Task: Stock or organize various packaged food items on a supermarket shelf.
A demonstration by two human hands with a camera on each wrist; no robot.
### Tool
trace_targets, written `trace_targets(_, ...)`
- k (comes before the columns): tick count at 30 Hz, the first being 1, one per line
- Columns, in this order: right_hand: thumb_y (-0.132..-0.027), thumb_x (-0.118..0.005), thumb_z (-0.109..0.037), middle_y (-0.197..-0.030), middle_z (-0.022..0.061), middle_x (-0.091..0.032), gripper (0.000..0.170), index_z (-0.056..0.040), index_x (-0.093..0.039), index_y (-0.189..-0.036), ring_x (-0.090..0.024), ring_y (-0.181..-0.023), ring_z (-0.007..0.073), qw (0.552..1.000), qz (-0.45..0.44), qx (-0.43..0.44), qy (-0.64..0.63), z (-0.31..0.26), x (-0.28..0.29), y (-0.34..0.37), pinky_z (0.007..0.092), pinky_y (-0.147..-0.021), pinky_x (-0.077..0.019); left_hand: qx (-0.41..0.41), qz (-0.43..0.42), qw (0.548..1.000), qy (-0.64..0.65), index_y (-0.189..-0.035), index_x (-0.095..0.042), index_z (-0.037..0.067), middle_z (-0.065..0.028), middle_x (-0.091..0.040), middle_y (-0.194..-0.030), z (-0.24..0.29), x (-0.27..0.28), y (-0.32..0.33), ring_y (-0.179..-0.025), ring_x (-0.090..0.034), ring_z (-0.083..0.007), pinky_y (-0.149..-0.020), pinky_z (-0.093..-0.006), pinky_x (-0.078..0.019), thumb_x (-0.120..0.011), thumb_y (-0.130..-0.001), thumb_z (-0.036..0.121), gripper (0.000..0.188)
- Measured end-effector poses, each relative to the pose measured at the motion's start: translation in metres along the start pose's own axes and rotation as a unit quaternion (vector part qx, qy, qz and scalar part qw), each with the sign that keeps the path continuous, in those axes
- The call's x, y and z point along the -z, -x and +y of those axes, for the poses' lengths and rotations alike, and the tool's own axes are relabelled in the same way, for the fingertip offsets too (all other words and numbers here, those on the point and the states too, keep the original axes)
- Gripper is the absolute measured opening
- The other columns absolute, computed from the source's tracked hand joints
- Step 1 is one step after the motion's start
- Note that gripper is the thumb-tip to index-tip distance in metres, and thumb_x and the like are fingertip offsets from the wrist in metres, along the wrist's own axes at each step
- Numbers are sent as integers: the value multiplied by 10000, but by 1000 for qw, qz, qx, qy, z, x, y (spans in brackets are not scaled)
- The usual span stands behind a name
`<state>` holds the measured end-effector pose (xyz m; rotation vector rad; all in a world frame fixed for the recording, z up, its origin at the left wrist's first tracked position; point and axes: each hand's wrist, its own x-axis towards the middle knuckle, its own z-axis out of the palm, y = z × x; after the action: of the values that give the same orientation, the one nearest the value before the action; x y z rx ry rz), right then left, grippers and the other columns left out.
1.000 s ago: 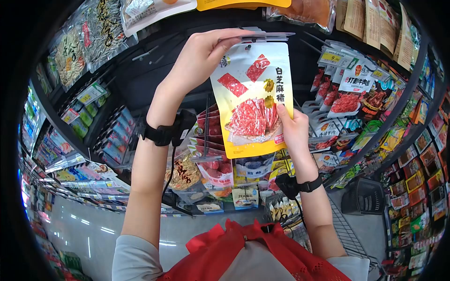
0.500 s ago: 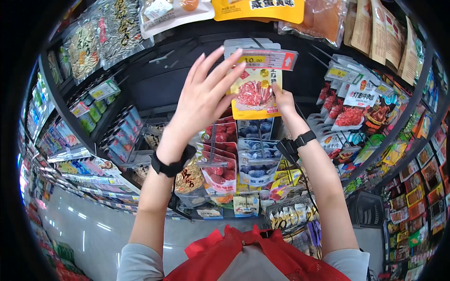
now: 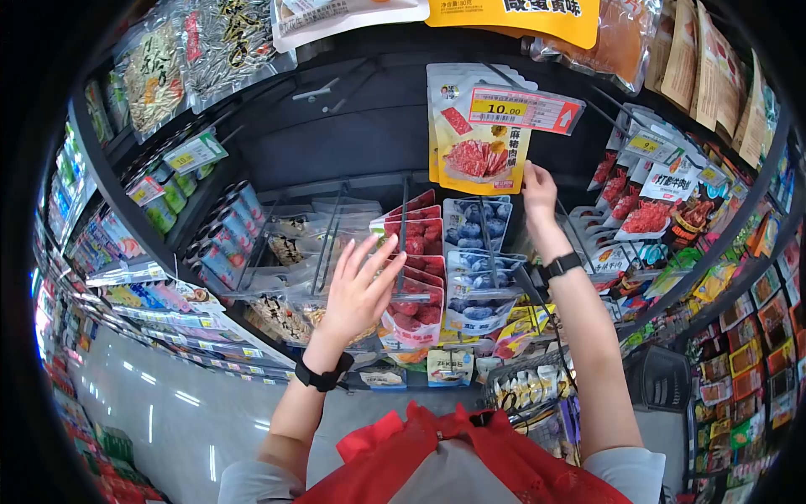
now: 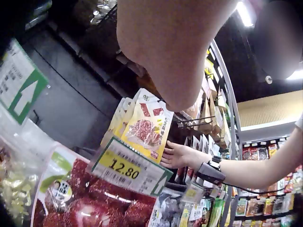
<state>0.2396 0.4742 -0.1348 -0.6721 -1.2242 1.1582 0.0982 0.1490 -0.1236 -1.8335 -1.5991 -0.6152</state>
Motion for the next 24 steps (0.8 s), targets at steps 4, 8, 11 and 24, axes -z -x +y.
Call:
trace_targets(4,-882,-545,-283,-1040,56,-567,329,-31,-528,-1093,-546,-968,147,992,7,54,114,4,69,30,276,-769,-427,-16,-5,999,44,-1142,-545,134,-47,-458,-1279,-5,-11,23,-1179,-417,-257,-986,-440,-315,-607,-691,61,460)
trace_targets(8,-870,-521,-77,-936,78,-591,151,24,-550,-978,-566,-884,167,989,57,109,80,-23,126,107,278,-786,-440,-63,24,993,101,-1058,-595,151,-18,-528,-1191,-16,-25,40,-1107,-485,-209,-948,-400,-357,-614,-687,70,380)
trace_targets(11,-769,-563,41,-834,128,-579,45,21,-568,-810,-576,-786,258,870,40,294,394,-58,150,164,317,-714,-453,-106,44,983,142,-990,-623,151,4,-570,-1113,-15,-38,42,-1049,-519,-186,-908,-382,-391,-621,-697,93,299)
trace_targets(24,-743,-627,-129,-1006,142,-575,202,-22,-595,-912,-541,-950,318,764,-27,-100,637,-24,246,373,386,-816,-441,-328,50,848,414,-944,-623,163,40,-580,-1072,102,-136,27,-1037,-513,-140,-898,-341,-403,-609,-731,130,216)
